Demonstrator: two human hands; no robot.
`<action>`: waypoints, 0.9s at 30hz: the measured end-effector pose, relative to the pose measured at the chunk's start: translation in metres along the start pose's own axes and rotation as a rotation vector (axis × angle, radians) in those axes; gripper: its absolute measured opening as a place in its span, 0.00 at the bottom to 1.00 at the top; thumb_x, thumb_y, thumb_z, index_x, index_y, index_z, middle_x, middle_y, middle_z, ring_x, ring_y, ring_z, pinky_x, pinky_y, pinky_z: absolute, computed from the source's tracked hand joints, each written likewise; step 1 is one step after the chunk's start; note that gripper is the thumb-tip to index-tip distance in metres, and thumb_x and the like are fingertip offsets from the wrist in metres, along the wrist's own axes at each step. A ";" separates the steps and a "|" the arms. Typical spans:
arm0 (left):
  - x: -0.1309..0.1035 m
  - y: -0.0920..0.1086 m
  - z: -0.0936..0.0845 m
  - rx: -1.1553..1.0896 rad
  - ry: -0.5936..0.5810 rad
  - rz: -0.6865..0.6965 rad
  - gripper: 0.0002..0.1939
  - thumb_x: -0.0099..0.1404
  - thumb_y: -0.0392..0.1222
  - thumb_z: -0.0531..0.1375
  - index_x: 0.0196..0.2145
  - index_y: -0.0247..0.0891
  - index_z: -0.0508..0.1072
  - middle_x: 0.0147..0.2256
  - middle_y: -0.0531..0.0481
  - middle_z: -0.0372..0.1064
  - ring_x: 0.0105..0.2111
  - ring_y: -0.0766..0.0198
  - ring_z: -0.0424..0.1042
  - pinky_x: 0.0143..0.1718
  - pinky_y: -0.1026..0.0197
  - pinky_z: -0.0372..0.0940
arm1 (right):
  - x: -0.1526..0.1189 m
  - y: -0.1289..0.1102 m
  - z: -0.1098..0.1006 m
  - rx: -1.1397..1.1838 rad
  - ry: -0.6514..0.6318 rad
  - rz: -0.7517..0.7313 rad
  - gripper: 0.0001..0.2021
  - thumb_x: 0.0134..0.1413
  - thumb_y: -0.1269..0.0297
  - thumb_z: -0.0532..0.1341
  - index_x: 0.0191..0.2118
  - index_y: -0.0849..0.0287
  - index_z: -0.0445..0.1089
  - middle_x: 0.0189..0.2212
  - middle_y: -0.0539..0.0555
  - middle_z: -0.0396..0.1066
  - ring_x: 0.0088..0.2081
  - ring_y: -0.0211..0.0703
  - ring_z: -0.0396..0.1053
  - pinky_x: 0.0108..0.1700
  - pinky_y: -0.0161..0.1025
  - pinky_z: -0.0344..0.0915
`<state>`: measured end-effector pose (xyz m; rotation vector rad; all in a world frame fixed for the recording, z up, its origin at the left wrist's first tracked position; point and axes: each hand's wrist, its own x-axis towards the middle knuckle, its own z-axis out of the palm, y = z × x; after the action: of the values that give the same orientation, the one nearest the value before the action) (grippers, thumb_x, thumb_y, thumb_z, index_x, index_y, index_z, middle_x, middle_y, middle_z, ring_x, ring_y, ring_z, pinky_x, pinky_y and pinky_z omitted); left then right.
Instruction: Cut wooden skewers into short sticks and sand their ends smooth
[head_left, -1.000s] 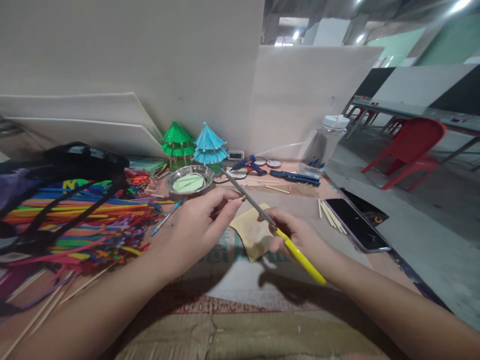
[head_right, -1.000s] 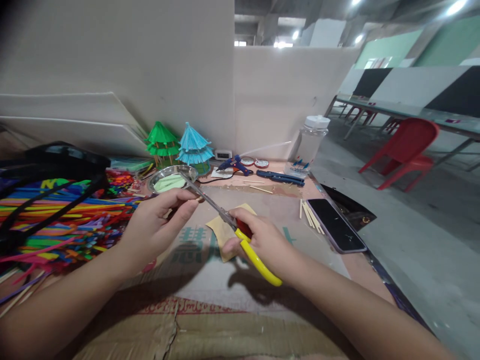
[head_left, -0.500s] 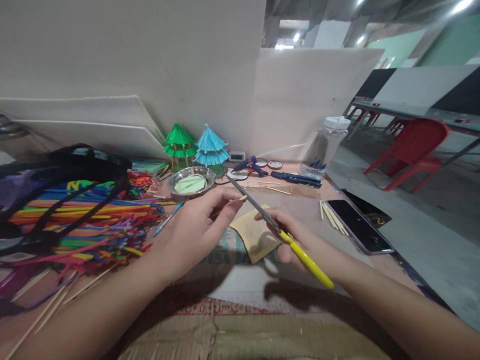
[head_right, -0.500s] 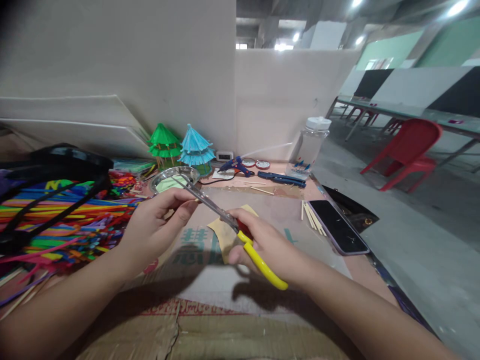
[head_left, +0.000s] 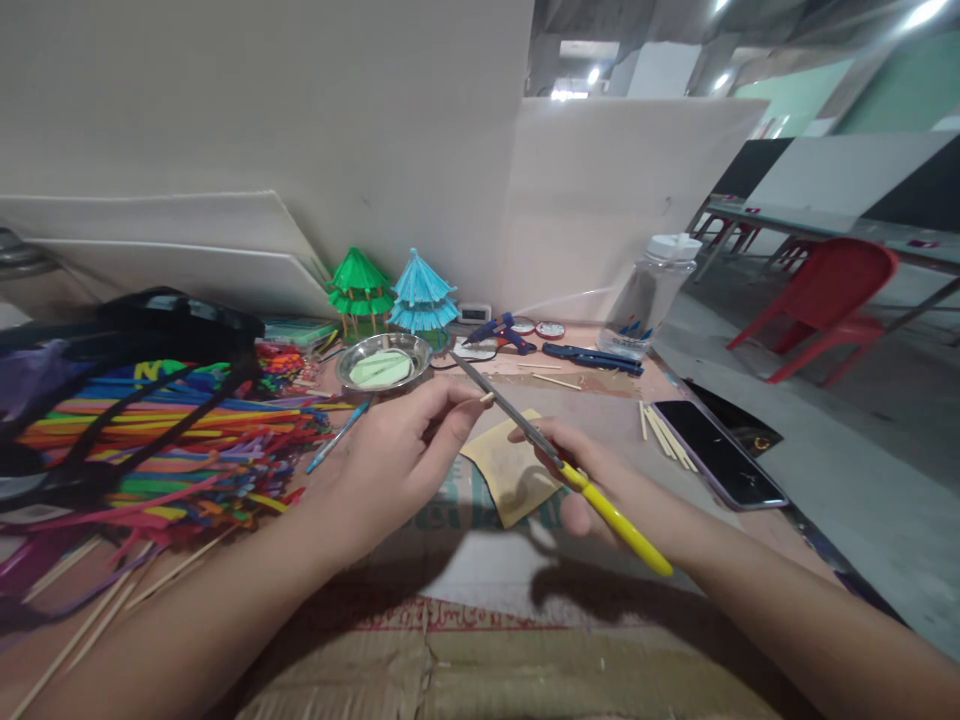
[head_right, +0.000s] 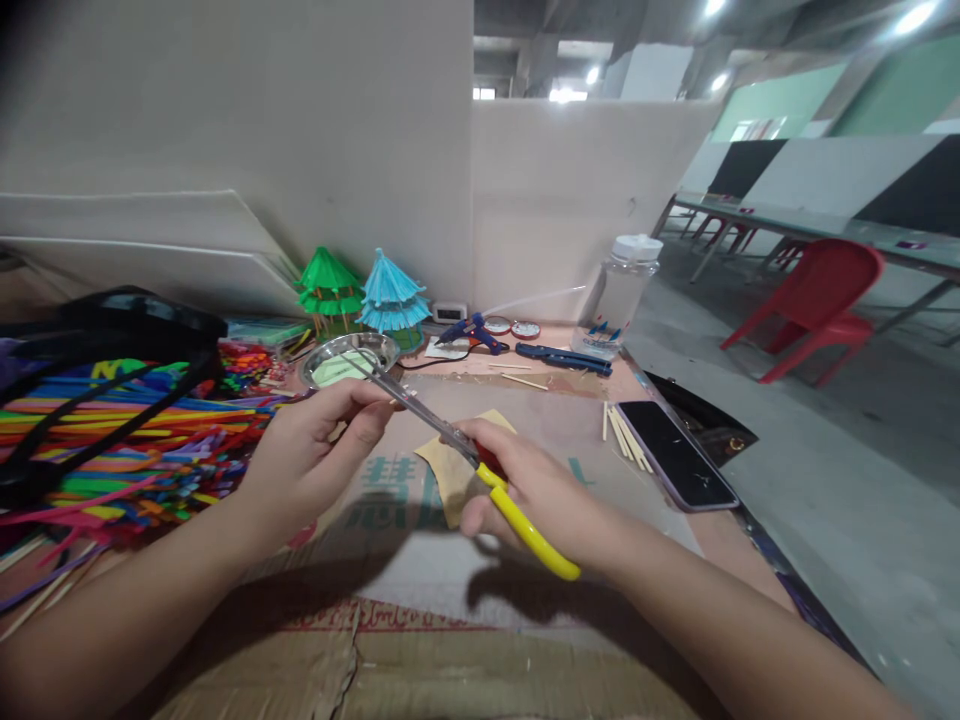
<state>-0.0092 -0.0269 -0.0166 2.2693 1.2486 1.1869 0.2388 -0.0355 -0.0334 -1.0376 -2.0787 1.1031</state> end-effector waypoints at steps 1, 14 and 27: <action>0.000 0.000 0.000 0.003 0.001 0.002 0.12 0.74 0.46 0.53 0.43 0.40 0.74 0.30 0.53 0.74 0.28 0.65 0.70 0.28 0.64 0.60 | 0.000 0.000 0.000 -0.005 -0.001 -0.010 0.35 0.52 0.36 0.63 0.57 0.56 0.66 0.44 0.56 0.72 0.42 0.49 0.68 0.44 0.42 0.66; 0.001 -0.004 0.002 0.083 -0.027 0.031 0.09 0.74 0.46 0.55 0.42 0.44 0.73 0.33 0.55 0.75 0.31 0.66 0.73 0.34 0.63 0.62 | 0.005 -0.002 0.001 -0.098 0.068 0.095 0.19 0.48 0.50 0.69 0.43 0.56 0.72 0.29 0.46 0.64 0.30 0.39 0.59 0.31 0.35 0.56; 0.000 -0.002 0.004 -0.233 0.054 -0.089 0.09 0.72 0.48 0.58 0.41 0.40 0.72 0.30 0.53 0.70 0.30 0.66 0.70 0.31 0.63 0.64 | 0.004 0.011 0.006 0.035 0.066 -0.066 0.23 0.52 0.50 0.66 0.49 0.58 0.66 0.35 0.51 0.69 0.33 0.42 0.64 0.35 0.38 0.61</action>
<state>-0.0070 -0.0252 -0.0207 2.0073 1.1510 1.2950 0.2361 -0.0308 -0.0459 -0.9684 -2.0200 1.0541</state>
